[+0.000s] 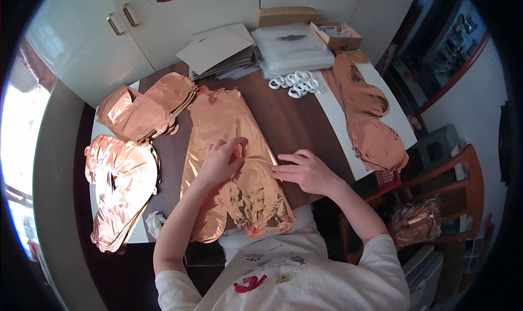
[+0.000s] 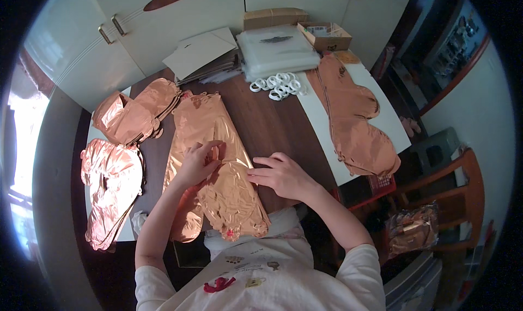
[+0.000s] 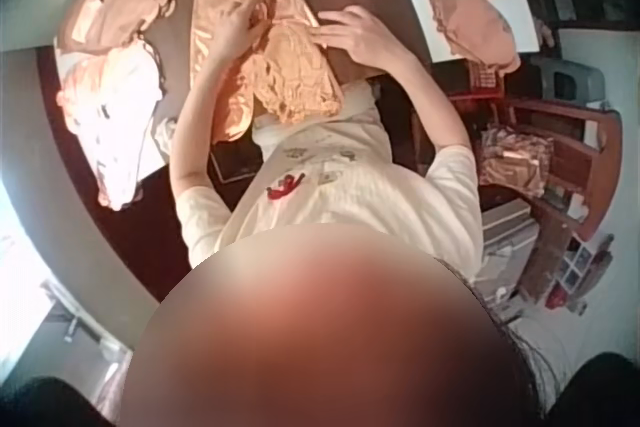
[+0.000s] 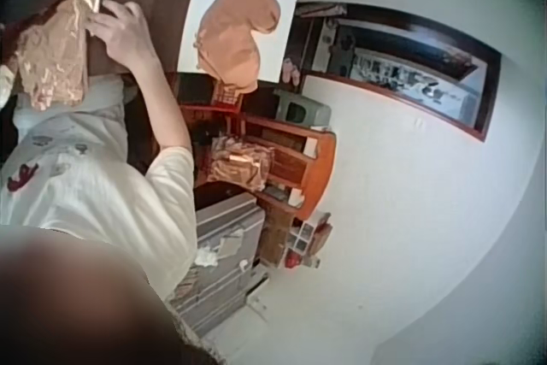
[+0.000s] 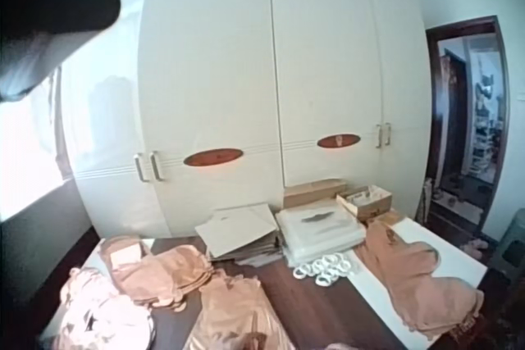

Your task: Folding and inserting foil balloons into plastic packaging with cardboard backings.

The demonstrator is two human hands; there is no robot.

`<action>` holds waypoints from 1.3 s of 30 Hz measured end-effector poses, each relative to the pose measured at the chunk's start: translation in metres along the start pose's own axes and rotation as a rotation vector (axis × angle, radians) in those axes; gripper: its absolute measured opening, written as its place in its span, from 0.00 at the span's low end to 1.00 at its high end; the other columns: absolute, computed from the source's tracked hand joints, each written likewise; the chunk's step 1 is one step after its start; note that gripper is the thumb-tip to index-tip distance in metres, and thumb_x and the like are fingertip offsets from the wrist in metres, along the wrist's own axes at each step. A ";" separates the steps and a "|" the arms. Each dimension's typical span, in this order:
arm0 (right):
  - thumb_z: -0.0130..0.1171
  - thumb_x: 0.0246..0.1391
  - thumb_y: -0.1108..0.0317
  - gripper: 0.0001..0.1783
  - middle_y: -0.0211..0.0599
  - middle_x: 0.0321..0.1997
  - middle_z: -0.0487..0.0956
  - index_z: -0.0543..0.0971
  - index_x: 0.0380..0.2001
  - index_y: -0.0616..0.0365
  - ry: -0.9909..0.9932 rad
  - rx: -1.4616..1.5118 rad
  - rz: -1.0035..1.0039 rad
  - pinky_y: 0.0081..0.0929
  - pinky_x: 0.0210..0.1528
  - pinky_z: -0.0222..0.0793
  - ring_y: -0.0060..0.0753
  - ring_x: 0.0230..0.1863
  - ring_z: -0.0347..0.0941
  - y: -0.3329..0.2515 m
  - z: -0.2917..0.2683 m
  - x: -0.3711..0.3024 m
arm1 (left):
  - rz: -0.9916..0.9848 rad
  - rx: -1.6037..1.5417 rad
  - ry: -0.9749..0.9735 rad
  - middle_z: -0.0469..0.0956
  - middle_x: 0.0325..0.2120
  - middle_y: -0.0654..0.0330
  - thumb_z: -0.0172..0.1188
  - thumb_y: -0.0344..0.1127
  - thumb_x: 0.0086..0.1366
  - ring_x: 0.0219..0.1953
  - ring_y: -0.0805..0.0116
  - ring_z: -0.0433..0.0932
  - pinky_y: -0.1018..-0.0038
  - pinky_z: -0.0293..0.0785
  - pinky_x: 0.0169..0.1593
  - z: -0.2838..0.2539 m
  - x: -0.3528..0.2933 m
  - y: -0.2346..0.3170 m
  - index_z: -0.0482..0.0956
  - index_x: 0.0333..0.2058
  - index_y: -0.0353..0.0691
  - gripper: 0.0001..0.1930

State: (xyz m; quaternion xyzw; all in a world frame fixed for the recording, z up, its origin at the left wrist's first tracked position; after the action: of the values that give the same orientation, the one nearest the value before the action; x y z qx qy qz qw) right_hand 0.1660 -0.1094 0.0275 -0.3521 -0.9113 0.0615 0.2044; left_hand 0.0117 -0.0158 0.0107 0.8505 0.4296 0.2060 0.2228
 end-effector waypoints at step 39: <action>0.53 0.48 0.75 0.15 0.25 0.49 0.80 0.83 0.38 0.50 0.072 0.032 0.060 0.31 0.52 0.62 0.27 0.55 0.72 0.009 0.003 -0.013 | -0.323 0.128 0.050 0.81 0.28 0.55 0.61 0.49 0.54 0.35 0.58 0.79 0.63 0.74 0.41 0.009 0.123 -0.081 0.82 0.30 0.43 0.15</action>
State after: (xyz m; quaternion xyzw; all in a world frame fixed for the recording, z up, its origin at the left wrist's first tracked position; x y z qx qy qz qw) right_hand 0.1786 -0.1112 0.0185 -0.3779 -0.8913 0.0697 0.2407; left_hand 0.0322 0.1267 -0.0219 0.7774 0.5785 0.1609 0.1874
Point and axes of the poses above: each hand's wrist, its own x-axis towards the middle knuckle, its own z-axis out of the palm, y = z × x, the point moved 9 cm from there along x, towards the middle knuckle
